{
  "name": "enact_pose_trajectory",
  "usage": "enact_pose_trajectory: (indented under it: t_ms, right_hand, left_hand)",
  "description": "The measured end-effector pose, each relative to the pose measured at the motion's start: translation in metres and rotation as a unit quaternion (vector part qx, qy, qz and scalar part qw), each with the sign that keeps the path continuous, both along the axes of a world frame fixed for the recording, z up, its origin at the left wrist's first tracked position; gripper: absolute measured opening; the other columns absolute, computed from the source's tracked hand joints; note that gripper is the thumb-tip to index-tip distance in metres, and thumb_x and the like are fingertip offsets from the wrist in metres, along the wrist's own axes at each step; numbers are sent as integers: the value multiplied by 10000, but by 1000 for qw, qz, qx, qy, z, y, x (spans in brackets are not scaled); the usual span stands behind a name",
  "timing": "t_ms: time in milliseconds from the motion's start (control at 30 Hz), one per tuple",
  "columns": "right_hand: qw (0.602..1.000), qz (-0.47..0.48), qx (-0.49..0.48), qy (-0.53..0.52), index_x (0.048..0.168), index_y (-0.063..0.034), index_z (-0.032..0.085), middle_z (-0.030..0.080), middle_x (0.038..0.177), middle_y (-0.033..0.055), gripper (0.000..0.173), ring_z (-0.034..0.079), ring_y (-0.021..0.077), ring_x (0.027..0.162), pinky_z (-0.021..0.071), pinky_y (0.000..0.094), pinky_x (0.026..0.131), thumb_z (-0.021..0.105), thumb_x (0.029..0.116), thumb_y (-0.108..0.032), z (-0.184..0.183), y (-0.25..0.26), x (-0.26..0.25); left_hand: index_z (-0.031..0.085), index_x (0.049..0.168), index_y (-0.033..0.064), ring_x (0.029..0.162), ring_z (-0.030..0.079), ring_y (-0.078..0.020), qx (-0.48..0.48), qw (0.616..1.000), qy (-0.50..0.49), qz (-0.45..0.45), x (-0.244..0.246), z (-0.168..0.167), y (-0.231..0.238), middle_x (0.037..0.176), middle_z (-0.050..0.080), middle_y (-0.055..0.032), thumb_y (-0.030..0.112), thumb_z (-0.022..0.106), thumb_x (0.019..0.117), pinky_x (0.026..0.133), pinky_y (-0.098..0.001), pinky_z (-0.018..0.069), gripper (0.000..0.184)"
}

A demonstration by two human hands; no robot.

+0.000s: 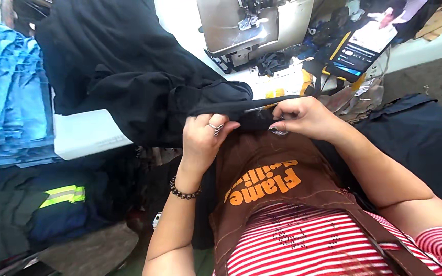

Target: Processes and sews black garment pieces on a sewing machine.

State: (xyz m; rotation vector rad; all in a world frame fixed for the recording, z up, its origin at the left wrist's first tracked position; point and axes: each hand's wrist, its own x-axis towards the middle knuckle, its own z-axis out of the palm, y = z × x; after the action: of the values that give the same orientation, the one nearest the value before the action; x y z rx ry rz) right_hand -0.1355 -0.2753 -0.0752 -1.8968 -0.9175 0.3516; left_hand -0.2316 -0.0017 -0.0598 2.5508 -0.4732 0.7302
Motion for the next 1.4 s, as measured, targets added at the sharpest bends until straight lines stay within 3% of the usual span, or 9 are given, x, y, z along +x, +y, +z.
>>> enact_pose_trajectory:
  t_ms: [100,200,300,467,567,700,800,933,1400]
  right_hand:
    - [976,56,149,147,842,-71,670,617,870,-28,132,560,-8,770,462,129,642,780,849,-144,-2,4,0]
    - [887,126,262,359,879,-78,656,664,1040,52,128,654,112,922,574,242,727,776,834,-69,-10,14,-8]
    - [812,170,234,507,917,-132,656,716,856,47,114,698,133,748,599,298,693,758,867,-121,-23,32,-9]
    - [884,132,129,429,965,-77,680,656,710,-42,64,516,-2,497,432,156,448,687,911,-43,-8,75,28]
    - [950,70,92,291,982,-76,707,670,777,-43,65,500,6,507,404,178,436,723,920,-92,2,105,59]
    - [991,85,51,90,985,-78,737,687,1169,23,119,651,40,946,556,221,783,725,939,-188,-17,140,87]
    - [993,99,47,41,950,-55,740,669,1282,53,128,623,93,1180,517,289,1002,710,945,-179,-34,144,88]
    - [982,77,148,89,952,-12,724,692,1182,72,77,661,71,1072,565,219,917,727,916,-80,-27,130,75]
    - [965,-145,174,-133,858,-9,652,642,807,75,205,602,85,723,506,226,659,791,874,-158,18,111,54]
  left_hand:
    - [646,920,66,895,615,-89,-309,930,152,-128,-3,7,-4,961,597,-19,165,671,993,780,-225,552,125]
    - [668,962,146,961,683,-130,-574,731,322,-180,-13,5,-7,1027,673,10,248,642,1016,876,-352,604,118]
    - [641,954,188,527,555,-39,-660,568,470,-144,-12,7,6,680,591,38,336,610,1030,494,-193,494,169]
    - [688,929,117,691,617,-19,-327,879,346,-38,6,41,62,845,683,44,78,771,850,614,-175,530,121]
    - [716,953,46,937,643,-171,-123,961,246,28,27,48,79,1035,654,-89,52,798,849,839,-332,550,132]
    - [740,972,-11,1109,663,-341,-19,949,301,98,73,14,110,1188,687,-197,195,784,901,961,-559,524,223]
    - [707,881,4,936,663,-266,-58,954,279,91,59,18,106,1006,689,-156,135,834,839,843,-453,543,187]
    - [676,849,34,978,641,-132,-107,981,162,10,30,44,93,1076,654,-108,63,813,820,851,-246,546,142]
    - [710,1023,8,928,674,-144,-5,999,33,20,34,89,64,983,687,-108,56,754,897,828,-269,555,142]
